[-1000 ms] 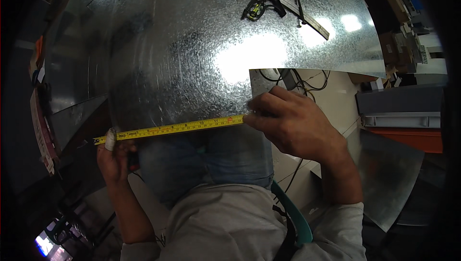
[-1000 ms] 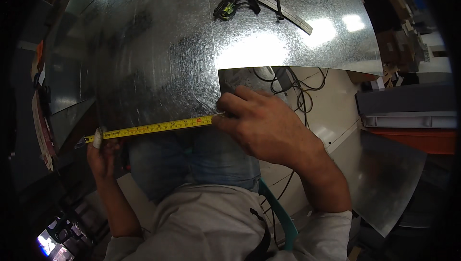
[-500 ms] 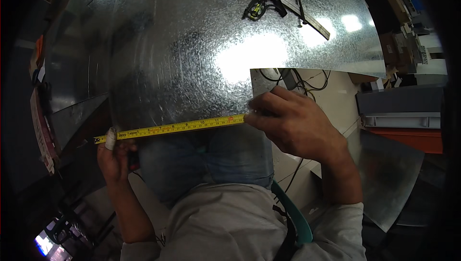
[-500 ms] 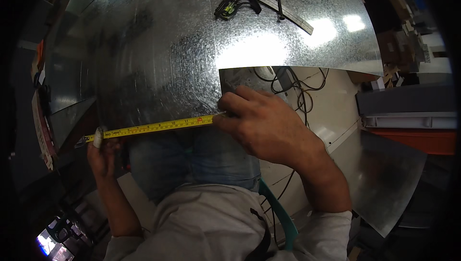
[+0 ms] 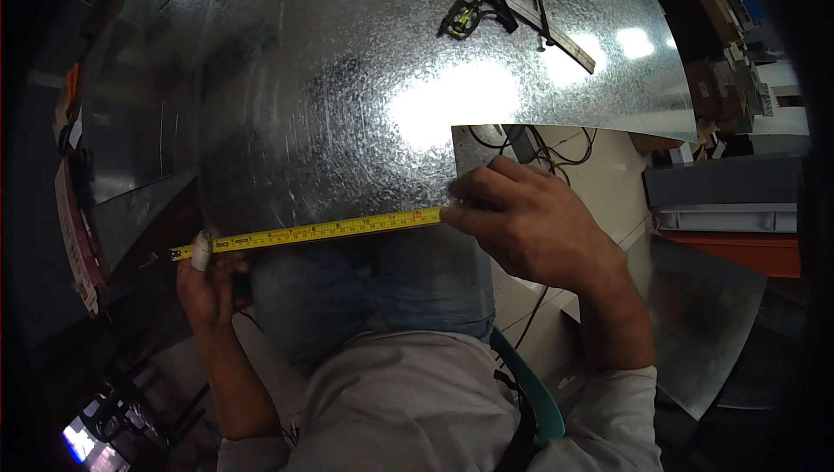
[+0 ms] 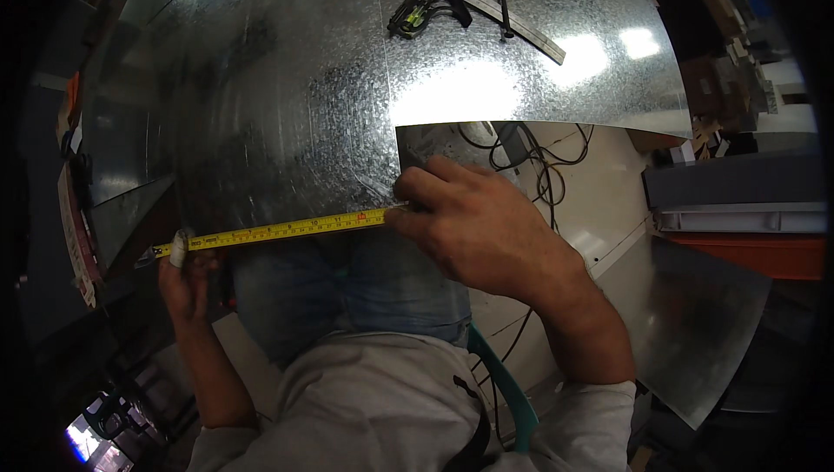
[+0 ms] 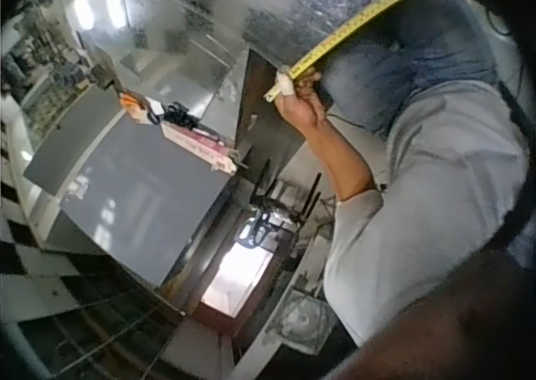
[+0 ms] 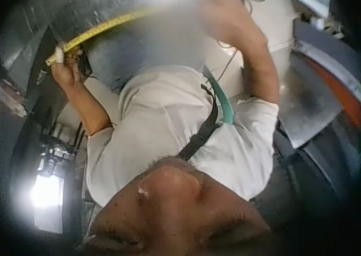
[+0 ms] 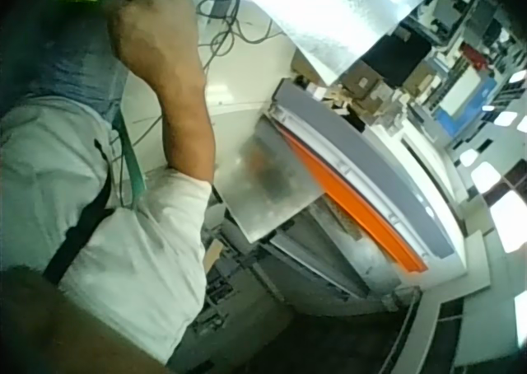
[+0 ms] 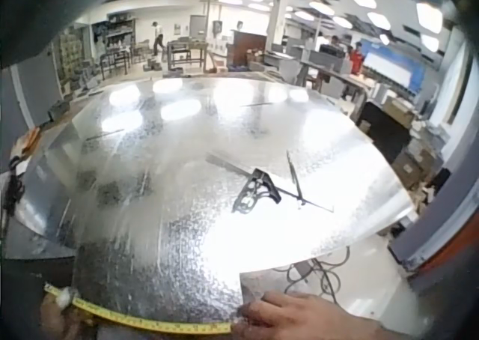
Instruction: Measure and mark a metal sheet using a tape measure and a pencil.
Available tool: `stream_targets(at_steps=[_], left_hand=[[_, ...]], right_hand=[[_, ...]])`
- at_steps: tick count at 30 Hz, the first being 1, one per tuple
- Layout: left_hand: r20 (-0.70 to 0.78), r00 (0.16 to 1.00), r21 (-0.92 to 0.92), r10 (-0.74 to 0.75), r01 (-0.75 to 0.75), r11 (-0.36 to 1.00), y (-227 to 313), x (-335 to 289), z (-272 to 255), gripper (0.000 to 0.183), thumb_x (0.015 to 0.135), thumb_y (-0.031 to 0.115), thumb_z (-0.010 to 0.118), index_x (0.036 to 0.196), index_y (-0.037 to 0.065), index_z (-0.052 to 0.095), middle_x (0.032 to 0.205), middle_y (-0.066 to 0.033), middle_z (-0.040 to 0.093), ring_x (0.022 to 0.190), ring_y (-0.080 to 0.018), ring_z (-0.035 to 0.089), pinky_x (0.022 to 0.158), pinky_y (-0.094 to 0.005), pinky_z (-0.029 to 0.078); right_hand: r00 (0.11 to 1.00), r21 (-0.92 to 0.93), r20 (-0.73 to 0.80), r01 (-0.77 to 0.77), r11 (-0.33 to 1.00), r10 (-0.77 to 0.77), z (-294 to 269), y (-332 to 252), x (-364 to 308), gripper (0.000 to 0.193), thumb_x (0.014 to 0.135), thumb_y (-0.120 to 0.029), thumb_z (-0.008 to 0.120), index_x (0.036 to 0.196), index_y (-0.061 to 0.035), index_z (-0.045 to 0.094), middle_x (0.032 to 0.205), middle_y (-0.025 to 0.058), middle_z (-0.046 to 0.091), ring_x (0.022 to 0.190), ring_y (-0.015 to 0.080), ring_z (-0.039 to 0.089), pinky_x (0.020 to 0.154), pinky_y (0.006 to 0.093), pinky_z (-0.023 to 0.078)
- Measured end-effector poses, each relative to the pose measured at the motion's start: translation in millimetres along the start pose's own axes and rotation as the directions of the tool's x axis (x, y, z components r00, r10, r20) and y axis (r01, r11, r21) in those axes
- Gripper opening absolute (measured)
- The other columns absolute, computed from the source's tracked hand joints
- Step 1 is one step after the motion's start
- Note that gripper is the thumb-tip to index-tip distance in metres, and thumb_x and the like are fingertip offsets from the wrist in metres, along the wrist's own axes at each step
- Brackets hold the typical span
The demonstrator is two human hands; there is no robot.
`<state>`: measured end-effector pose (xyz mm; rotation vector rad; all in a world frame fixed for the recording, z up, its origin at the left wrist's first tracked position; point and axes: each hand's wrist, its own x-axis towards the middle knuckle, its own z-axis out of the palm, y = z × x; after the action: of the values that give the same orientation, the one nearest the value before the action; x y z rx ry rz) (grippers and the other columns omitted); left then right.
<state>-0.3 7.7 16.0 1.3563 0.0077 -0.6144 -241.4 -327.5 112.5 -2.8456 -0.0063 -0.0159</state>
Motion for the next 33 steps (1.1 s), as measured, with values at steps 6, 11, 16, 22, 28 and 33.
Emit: stream_targets(at_steps=[6, 11, 16, 22, 28, 33], left_hand=[[0.016, 1.0, -0.01, -0.001, 0.001, 1.0, -1.0, 1.2, -1.5, 0.029, 0.101, 0.023, 0.06, 0.112, -0.004, 0.062, 0.073, -0.0065, 0.061, 0.07, -0.0202, 0.067, 0.062, -0.0347, 0.058], [0.01, 1.0, -0.009, -0.001, 0.001, 1.0, -0.9, 1.2, -1.6, 0.03, 0.101, 0.023, 0.06, 0.113, -0.004, 0.063, 0.073, -0.0068, 0.061, 0.072, -0.0217, 0.069, 0.062, -0.0351, 0.058], [0.016, 1.0, 0.003, 0.008, -0.008, 1.0, -0.2, 0.6, 0.7, 0.028, 0.101, 0.023, 0.061, 0.11, -0.004, 0.063, 0.073, -0.0067, 0.062, 0.072, -0.0219, 0.069, 0.062, -0.0355, 0.057], [0.017, 1.0, 0.003, 0.005, -0.005, 1.0, 0.0, -0.1, 1.6, 0.028, 0.1, 0.024, 0.061, 0.109, -0.003, 0.064, 0.073, -0.0068, 0.062, 0.072, -0.0214, 0.069, 0.062, -0.0355, 0.057], [0.025, 1.0, 0.005, 0.01, -0.01, 1.0, 0.3, -0.1, 1.8, 0.028, 0.1, 0.024, 0.061, 0.109, -0.003, 0.063, 0.074, -0.0072, 0.062, 0.072, -0.0205, 0.068, 0.063, -0.0351, 0.057], [-0.003, 1.0, -0.015, 0.004, -0.004, 1.0, -0.7, -0.6, 1.4, 0.029, 0.101, 0.023, 0.061, 0.111, -0.004, 0.062, 0.077, -0.008, 0.063, 0.073, -0.0189, 0.066, 0.063, -0.0347, 0.058]], right_hand=[[1.0, 0.011, 0.006, 0.0, 1.0, 0.0, -1.3, -0.2, 0.6, 0.022, 0.088, -0.019, 0.065, 0.105, -0.0104, 0.074, 0.102, 0.0041, 0.059, 0.096, 0.0194, 0.059, 0.081, 0.0343, 0.054], [0.998, 0.003, 0.042, -0.043, 0.999, 0.042, -1.8, -1.2, -0.3, 0.024, 0.084, -0.011, 0.067, 0.107, -0.0142, 0.074, 0.111, 0.0013, 0.064, 0.101, 0.0169, 0.062, 0.082, 0.0328, 0.055], [1.0, 0.013, 0.027, -0.013, 1.0, 0.012, 0.1, 0.0, 0.7, 0.021, 0.088, -0.019, 0.065, 0.105, -0.0103, 0.074, 0.102, 0.0043, 0.058, 0.097, 0.0194, 0.059, 0.081, 0.0344, 0.054], [0.998, 0.011, 0.035, -0.045, 0.999, 0.045, -0.6, -0.9, 0.2, 0.024, 0.084, -0.01, 0.068, 0.106, -0.0136, 0.074, 0.11, 0.0015, 0.063, 0.1, 0.0172, 0.062, 0.083, 0.033, 0.055], [0.999, 0.02, 0.025, -0.036, 0.999, 0.036, -0.5, 0.1, -0.3, 0.024, 0.083, -0.011, 0.068, 0.106, -0.0134, 0.074, 0.11, 0.0012, 0.063, 0.099, 0.0169, 0.062, 0.082, 0.033, 0.055], [1.0, 0.025, 0.007, -0.006, 1.0, 0.005, 0.6, 1.3, 0.2, 0.021, 0.087, -0.018, 0.065, 0.104, -0.0096, 0.074, 0.102, 0.0047, 0.058, 0.096, 0.0201, 0.059, 0.082, 0.0349, 0.054]])
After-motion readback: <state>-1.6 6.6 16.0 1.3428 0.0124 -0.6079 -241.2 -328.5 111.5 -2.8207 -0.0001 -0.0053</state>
